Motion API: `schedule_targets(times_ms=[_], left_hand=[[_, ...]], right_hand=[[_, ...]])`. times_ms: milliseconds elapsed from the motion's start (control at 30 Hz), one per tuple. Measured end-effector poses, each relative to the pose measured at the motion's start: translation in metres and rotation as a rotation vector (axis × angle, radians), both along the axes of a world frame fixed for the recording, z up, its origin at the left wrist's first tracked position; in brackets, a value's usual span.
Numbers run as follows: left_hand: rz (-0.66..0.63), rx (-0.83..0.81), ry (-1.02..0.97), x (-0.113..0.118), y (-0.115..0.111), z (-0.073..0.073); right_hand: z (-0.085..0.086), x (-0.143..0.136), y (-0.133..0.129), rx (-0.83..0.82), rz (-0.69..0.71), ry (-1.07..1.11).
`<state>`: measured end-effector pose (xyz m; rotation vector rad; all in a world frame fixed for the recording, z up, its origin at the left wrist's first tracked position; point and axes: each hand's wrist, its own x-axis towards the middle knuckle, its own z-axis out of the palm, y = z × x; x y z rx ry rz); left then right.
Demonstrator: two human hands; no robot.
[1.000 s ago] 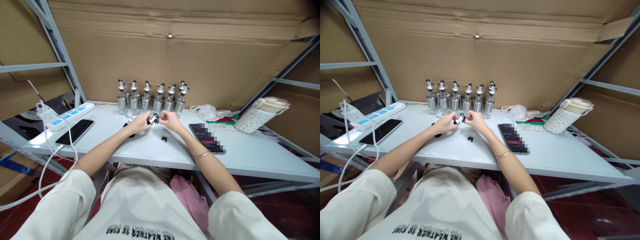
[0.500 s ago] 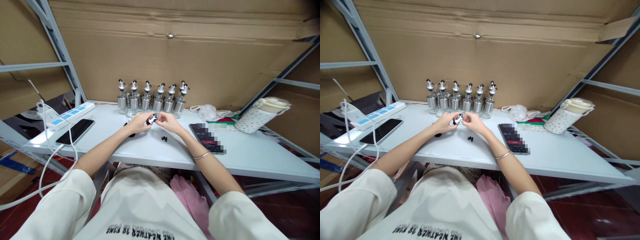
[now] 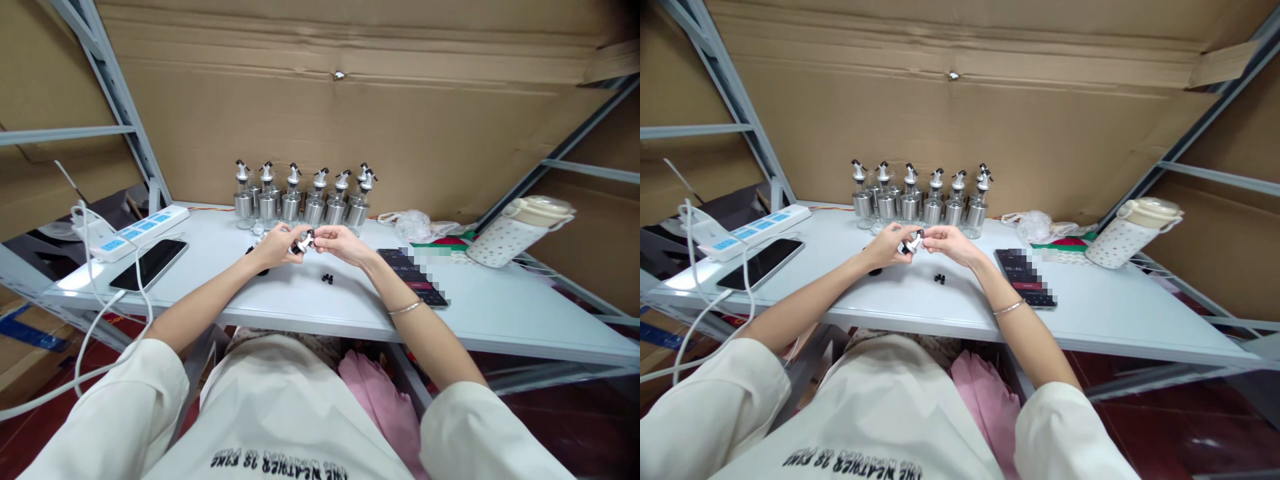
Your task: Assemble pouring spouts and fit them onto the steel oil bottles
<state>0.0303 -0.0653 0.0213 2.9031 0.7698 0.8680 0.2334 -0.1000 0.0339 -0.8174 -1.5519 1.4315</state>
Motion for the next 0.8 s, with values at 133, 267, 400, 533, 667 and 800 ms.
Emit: schedule_targets(times_ms=[133, 267, 400, 533, 667, 800], left_hand=[[0.002, -0.02, -0.01, 0.001, -0.004, 0.002], [0.003, -0.055, -0.019, 0.002, -0.007, 0.004], [-0.004, -0.082, -0.055, 0.004, -0.011, 0.004], [-0.046, -0.134, -0.136, 0.005, -0.015, 0.004], [-0.086, -0.232, -0.23, 0.007, -0.018, 0.005], [-0.096, -0.28, -0.299, 0.007, -0.017, 0.005]], right_hand=[[0.0, 0.001, 0.0, 0.005, 0.039, 0.045], [-0.001, 0.003, 0.002, -0.019, 0.051, 0.067], [-0.003, 0.002, 0.002, -0.081, 0.092, 0.086], [-0.002, -0.003, -0.001, -0.106, 0.132, 0.112], [0.001, -0.009, -0.005, -0.027, 0.078, 0.124], [0.006, -0.015, -0.009, 0.038, 0.041, 0.121]])
